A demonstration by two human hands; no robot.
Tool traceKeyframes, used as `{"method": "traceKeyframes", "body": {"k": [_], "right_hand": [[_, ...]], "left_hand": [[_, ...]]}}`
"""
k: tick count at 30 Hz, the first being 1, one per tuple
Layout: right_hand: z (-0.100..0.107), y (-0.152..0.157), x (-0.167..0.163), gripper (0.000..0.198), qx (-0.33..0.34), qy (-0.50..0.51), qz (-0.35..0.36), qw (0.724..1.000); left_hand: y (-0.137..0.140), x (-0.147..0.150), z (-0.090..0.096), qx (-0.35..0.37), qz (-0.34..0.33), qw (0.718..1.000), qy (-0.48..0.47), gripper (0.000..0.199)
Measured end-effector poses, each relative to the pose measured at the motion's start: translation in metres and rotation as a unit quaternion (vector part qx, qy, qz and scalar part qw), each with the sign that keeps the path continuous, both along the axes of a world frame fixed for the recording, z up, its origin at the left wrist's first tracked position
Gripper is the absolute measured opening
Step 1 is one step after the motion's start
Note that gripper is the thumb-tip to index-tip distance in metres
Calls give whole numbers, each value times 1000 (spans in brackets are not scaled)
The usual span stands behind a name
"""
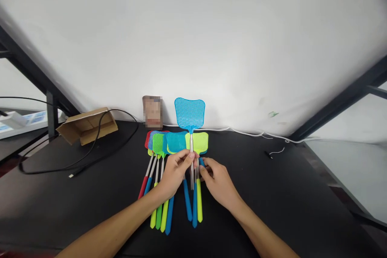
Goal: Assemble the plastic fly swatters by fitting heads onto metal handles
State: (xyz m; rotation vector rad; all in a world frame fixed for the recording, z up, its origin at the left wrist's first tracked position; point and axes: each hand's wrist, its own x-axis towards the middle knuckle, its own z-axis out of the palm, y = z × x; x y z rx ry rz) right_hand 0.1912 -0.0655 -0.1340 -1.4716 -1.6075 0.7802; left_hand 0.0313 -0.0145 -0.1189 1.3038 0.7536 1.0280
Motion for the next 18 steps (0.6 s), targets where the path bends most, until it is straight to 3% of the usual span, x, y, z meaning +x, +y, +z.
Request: {"method": "traceKeyframes", "body": {"k": [4, 7, 9, 10, 14, 18], "right_hand": [[0, -1, -7, 24, -16, 69, 38, 997], [6, 3, 9, 29, -18, -106, -50, 993], [11, 6, 25, 35, -56, -278, -102, 954], [13, 8, 33, 35, -72, -312, -114, 940], [13, 12, 48, 29, -106, -377, -144, 909], [12, 12, 44, 29, -110, -405, -142, 897]], "left_hand": [[0, 0, 1, -4, -11, 1000, 11, 30], [1, -1, 1, 18, -1, 1000, 23, 29], [1, -2, 1, 26, -2, 999, 33, 29], [2, -2, 0, 28, -4, 999, 40, 30], [2, -1, 0, 33, -15, 997, 66, 35], [0, 0, 1, 35, -47, 995, 75, 35]]}}
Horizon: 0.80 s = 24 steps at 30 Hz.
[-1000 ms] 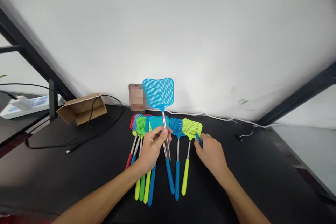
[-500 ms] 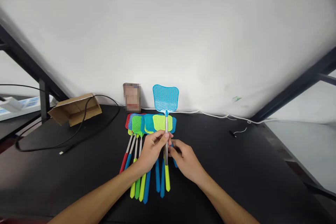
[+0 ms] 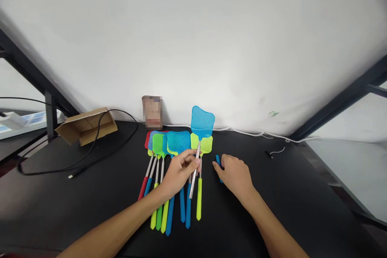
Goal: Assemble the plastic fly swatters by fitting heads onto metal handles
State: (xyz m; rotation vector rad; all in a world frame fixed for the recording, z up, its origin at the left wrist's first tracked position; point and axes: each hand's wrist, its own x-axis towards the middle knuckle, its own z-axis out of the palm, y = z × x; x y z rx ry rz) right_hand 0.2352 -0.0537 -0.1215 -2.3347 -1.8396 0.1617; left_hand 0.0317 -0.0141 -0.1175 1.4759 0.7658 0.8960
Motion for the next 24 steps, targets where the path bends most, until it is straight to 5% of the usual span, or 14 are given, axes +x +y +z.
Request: {"method": "traceKeyframes", "body": {"k": [8, 11, 13, 16, 18, 20, 24], "right_hand": [[2, 0, 9, 33, 7, 29, 3, 1000], [8, -1, 13, 28, 62, 188, 33, 980], [12, -3, 10, 26, 69, 388, 75, 916], [13, -7, -4, 32, 53, 652, 79, 752], [10, -8, -14, 31, 83, 737, 50, 669], [5, -10, -22, 29, 115, 767, 27, 631], [-1, -12, -31, 27, 133, 757, 28, 639]], "left_hand": [[-5, 0, 2, -29, -78, 996, -13, 35], [-5, 0, 2, -37, -91, 995, -14, 37], [-7, 0, 3, -36, -102, 994, -11, 36], [-12, 1, 5, -34, -132, 991, 2, 33], [-16, 2, 8, -37, -157, 987, 13, 28], [-19, 2, 10, -49, -176, 983, 16, 23], [-22, 5, 10, -94, -185, 978, -20, 25]]}}
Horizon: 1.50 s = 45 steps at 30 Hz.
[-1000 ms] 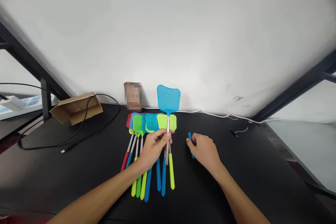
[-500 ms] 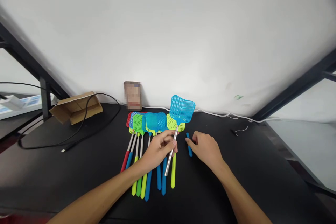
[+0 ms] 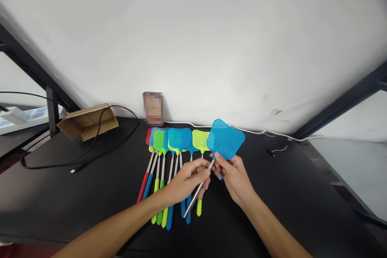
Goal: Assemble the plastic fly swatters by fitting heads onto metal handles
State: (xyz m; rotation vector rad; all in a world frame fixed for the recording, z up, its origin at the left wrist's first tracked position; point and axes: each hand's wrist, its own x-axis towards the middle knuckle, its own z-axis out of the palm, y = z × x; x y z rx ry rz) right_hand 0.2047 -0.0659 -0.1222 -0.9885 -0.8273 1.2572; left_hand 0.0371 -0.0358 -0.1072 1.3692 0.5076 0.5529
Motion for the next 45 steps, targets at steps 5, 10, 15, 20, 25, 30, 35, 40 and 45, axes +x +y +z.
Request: {"method": "traceKeyframes", "body": {"k": [5, 10, 15, 20, 25, 30, 35, 40, 45], "right_hand": [[-2, -5, -8, 34, 7, -18, 29, 999], [0, -7, -15, 43, -7, 34, 45, 998], [14, 3, 13, 42, -34, 127, 5, 991], [24, 19, 91, 30, 60, 106, -206, 971], [5, 26, 110, 45, -54, -200, -208, 956], [-11, 26, 99, 47, -120, -336, -141, 923], [-10, 24, 107, 38, -184, -427, -62, 883], [-8, 20, 105, 46, -234, -480, 43, 844], [0, 14, 99, 62, -250, -567, 74, 782]], "left_hand": [[0, 3, -10, -98, 24, 994, -35, 35], [-1, 3, -13, -196, 12, 977, -78, 34], [-7, 0, -8, -268, -33, 957, -110, 33], [-10, 0, -13, -311, -9, 943, -120, 30], [-1, 1, -14, -340, 61, 930, -125, 27], [4, 1, -11, -335, 103, 925, -146, 26], [5, 1, -12, -329, 123, 925, -148, 25], [5, 1, -13, -322, 124, 925, -157, 27], [5, 1, -13, -316, 128, 928, -152, 26]]}}
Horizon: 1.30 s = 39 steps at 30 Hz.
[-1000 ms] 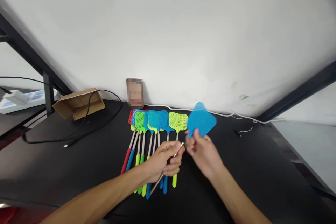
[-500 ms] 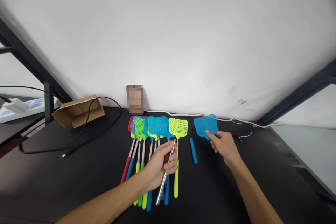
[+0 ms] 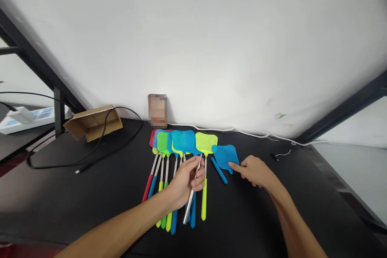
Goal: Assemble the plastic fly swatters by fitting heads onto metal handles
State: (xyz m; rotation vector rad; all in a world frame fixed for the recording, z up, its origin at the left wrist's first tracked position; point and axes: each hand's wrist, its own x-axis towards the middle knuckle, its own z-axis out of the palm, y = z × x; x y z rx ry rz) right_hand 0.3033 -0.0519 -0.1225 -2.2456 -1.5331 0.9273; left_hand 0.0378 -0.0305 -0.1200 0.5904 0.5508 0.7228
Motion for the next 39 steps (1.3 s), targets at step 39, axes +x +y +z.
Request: {"method": "traceKeyframes", "body": {"k": [39], "right_hand": [[20, -32, -101, 37, 82, 334, 202, 917]], "left_hand": [[29, -10, 4, 100, 220, 970, -36, 21]]}}
